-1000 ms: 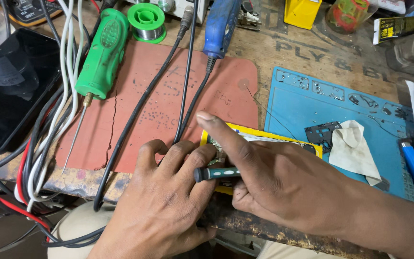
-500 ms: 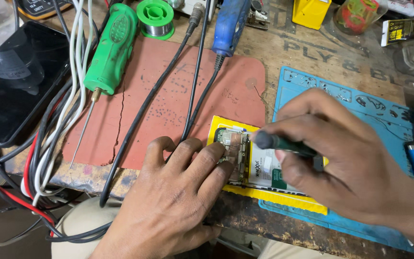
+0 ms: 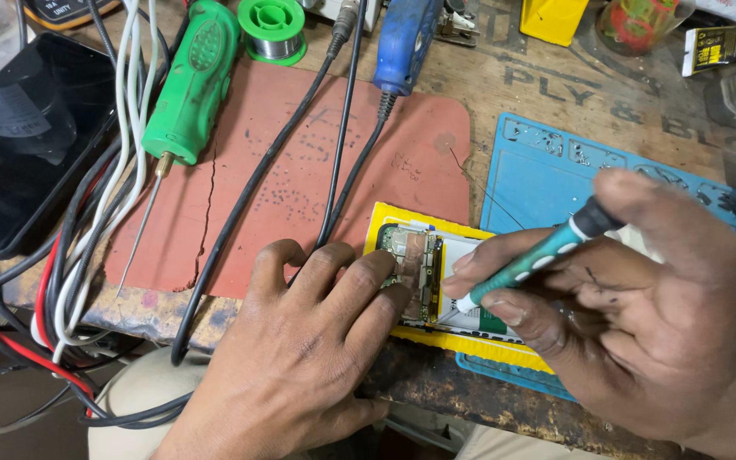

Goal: The person uses a precision screwdriver to remove screws from the internal frame of a disassembled smartphone. They then lift and remove a black metal bracket from the device's interior.

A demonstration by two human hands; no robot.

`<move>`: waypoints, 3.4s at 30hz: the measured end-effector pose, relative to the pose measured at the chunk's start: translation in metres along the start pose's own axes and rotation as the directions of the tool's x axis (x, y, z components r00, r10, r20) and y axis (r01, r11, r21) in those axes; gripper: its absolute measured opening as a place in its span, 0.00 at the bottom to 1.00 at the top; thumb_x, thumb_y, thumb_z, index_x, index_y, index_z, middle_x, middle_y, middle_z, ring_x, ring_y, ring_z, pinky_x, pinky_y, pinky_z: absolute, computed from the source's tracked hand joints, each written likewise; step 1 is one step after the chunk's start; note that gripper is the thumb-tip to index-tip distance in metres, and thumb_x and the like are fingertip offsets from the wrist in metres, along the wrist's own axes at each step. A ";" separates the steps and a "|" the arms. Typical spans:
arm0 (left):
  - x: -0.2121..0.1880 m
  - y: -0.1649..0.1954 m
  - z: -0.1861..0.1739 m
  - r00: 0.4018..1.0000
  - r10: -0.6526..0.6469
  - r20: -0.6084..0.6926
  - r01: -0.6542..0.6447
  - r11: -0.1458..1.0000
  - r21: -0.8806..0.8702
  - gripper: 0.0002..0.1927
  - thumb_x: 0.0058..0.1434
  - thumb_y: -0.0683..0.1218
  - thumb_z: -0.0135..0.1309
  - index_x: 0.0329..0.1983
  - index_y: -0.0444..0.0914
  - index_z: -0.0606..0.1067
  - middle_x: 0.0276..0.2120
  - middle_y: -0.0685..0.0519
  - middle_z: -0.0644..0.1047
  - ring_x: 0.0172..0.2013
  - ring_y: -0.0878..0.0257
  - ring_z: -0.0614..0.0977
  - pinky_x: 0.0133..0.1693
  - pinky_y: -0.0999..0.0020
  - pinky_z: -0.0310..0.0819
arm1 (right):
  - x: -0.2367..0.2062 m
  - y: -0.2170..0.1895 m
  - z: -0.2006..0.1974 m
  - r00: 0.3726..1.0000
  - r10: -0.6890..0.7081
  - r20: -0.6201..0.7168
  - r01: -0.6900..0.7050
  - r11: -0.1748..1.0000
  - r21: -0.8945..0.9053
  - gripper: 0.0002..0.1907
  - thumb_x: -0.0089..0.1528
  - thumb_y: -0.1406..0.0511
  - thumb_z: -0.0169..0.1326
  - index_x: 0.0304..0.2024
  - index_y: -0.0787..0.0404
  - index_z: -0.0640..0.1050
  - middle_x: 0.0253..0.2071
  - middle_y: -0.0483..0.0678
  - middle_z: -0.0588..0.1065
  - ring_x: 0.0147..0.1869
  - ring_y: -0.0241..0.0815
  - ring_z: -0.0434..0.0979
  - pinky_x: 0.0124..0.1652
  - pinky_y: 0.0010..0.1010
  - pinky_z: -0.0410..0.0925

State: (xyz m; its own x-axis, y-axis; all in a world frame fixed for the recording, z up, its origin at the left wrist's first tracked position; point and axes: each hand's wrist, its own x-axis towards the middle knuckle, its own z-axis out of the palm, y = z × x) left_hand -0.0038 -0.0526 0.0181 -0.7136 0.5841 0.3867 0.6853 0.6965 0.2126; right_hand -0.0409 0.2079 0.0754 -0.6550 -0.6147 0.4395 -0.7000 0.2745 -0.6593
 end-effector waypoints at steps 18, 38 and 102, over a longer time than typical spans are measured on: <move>0.000 0.001 0.001 1.000 -0.009 -0.006 0.009 1.000 0.018 0.43 0.35 0.66 0.67 0.49 0.37 0.71 0.54 0.47 0.72 0.57 0.47 0.71 0.55 0.41 0.59 | -0.002 0.006 0.017 0.998 -0.035 -0.060 0.046 0.979 0.196 0.36 0.62 0.79 0.55 0.71 0.56 0.62 0.51 0.56 0.73 0.56 0.59 0.85 0.48 0.39 0.82; 0.001 0.001 0.000 1.000 -0.003 0.005 0.003 0.999 0.040 0.45 0.32 0.67 0.67 0.48 0.36 0.71 0.55 0.47 0.71 0.57 0.47 0.70 0.55 0.41 0.59 | -0.002 0.008 0.020 0.998 -0.057 -0.028 0.059 0.997 0.053 0.42 0.62 0.76 0.59 0.74 0.52 0.58 0.54 0.59 0.73 0.59 0.51 0.81 0.56 0.40 0.79; -0.004 -0.001 0.007 0.998 -0.022 0.056 0.022 1.000 -0.002 0.46 0.35 0.68 0.66 0.54 0.38 0.72 0.53 0.48 0.71 0.58 0.46 0.69 0.54 0.38 0.58 | 0.029 0.066 -0.035 0.881 0.399 -0.253 -0.415 0.910 -0.011 0.08 0.73 0.68 0.43 0.52 0.66 0.68 0.45 0.51 0.78 0.52 0.41 0.81 0.50 0.33 0.76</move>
State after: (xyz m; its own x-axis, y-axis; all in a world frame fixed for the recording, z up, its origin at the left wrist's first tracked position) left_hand -0.0028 -0.0521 0.0099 -0.7354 0.5911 0.3312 0.6697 0.7085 0.2226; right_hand -0.1159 0.2340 0.0660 -0.9286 -0.2449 0.2789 -0.3682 0.5129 -0.7755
